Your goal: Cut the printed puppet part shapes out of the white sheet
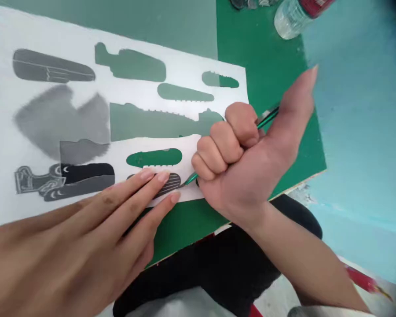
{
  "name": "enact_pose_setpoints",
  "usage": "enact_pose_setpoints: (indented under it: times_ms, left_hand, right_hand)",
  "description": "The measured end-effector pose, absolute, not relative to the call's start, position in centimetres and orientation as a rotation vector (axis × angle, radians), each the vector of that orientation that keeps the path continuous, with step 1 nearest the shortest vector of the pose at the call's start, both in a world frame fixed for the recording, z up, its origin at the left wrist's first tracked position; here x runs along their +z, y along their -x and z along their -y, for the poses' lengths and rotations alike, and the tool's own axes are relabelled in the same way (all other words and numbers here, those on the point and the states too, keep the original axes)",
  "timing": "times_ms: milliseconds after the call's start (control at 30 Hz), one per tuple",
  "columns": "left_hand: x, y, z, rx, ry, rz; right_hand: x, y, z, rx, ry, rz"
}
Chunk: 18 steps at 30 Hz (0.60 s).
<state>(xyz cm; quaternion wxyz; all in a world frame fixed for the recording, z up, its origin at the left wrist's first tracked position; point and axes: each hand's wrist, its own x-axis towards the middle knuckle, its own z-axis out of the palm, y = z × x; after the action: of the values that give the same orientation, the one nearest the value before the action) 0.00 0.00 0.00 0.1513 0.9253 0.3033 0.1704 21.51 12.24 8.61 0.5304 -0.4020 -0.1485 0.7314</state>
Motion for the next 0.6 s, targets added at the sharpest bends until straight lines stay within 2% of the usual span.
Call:
enact_pose_setpoints:
  times_ms: [400, 600]
  left_hand:
    - [5.0, 1.3, -4.1, 0.472, -2.632, -0.875]
    - [5.0, 1.6, -4.1, 0.289, -2.757, -0.820]
  right_hand:
    - [9.1, -21.6, -12.3, 1.731, 1.037, 0.371]
    - [9.0, -21.7, -12.2, 1.719, 1.042, 0.502]
